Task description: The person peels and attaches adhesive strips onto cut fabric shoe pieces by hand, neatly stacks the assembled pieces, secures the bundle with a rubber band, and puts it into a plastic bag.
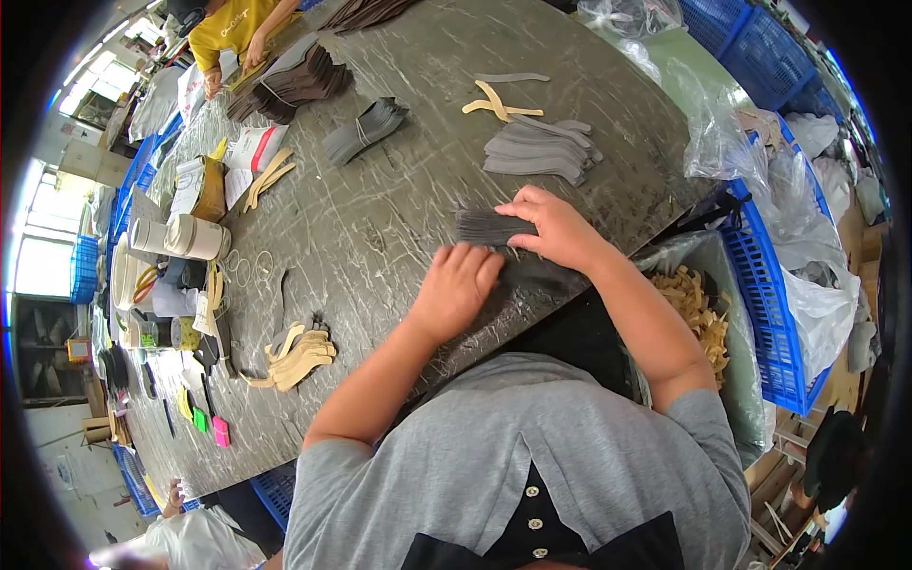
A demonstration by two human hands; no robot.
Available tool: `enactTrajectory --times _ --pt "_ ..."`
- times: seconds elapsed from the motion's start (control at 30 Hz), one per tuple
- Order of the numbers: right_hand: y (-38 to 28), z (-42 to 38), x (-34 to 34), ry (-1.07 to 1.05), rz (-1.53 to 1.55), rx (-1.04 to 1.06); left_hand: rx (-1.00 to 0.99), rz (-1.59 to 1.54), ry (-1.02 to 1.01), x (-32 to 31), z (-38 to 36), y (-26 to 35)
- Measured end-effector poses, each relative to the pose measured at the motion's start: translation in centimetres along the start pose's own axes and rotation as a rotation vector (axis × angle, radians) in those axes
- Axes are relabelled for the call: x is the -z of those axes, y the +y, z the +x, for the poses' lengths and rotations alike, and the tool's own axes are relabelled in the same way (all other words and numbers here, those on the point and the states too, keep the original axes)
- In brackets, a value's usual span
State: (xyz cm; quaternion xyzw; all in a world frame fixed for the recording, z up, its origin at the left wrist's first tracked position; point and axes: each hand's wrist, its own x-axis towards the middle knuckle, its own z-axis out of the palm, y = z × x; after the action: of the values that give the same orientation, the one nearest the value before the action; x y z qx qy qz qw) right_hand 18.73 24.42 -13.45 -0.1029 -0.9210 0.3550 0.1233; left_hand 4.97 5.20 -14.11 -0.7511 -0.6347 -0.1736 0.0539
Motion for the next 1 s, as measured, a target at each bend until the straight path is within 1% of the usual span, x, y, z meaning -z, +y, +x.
enactTrajectory --times 0.07,0.1,0.17,0.2,0.27,0.3,0.37,0.4,0.43,0.5,0.53,0.63,0.73,0.87,0.97,1.0 --pt "0.1 0.0 -0.2 -0.021 0.059 -0.003 0.097 0.039 0.010 -0.5 0.7 -1.0" --pt "0.1 0.0 -0.2 -0.031 0.087 -0.004 0.106 0.026 0.011 -0.6 0.8 -1.1" --pt "-0.1 -0.8 0.2 0.014 -0.055 0.058 0.122 -0.003 0.009 -0.7 1.0 -1.3" --pt "-0.5 -1.4 0.2 0.036 -0.125 0.087 0.164 -0.027 -0.009 -0.8 1.1 -1.3" --pt "-1.8 -2.2 -0.7 0.043 -0.315 0.024 0.245 -0.078 -0.052 -1.0 1.1 -1.1" --pt "-2.4 -2.5 -1.1 0.047 -0.411 -0.009 0.276 -0.070 0.001 -0.9 1.3 -1.1" --pt "-2.7 -2.7 -1.3 0.045 -0.481 0.006 0.337 -0.051 0.112 -0.4 2.0 -1.6" --pt "-2.8 -2.8 -1.3 0.059 -0.516 0.019 0.360 -0.135 0.061 -0.4 2.1 -2.4" --pt "-2.9 -2.9 -1.3 0.072 -0.548 0.033 0.322 -0.136 0.008 -0.5 2.3 -3.0" --pt "-3.0 -2.9 -1.0 0.065 -0.503 -0.048 0.245 -0.133 -0.092 -0.4 2.8 -4.0" --pt "-2.9 -2.7 -0.7 0.067 -0.484 -0.086 0.222 -0.130 -0.097 -0.3 3.0 -4.4" --pt "-1.6 -3.2 -0.7 0.100 -0.442 -0.136 0.334 -0.220 -0.158 -0.4 3.2 -4.2" --pt "-1.8 -3.9 -0.9 0.099 -0.452 -0.169 0.295 -0.216 -0.117 -0.7 3.5 -3.0" --pt "-1.2 -4.6 -1.1 0.102 -0.413 -0.225 0.241 -0.139 -0.152 -0.5 3.8 -2.5" --pt "-0.3 -5.2 -1.2 0.221 -0.339 -0.272 0.217 -0.139 -0.200 -0.1 3.7 -2.3" --pt "-0.2 -5.2 -1.4 0.195 -0.311 -0.233 0.215 -0.139 -0.215 -0.1 3.8 -2.2"
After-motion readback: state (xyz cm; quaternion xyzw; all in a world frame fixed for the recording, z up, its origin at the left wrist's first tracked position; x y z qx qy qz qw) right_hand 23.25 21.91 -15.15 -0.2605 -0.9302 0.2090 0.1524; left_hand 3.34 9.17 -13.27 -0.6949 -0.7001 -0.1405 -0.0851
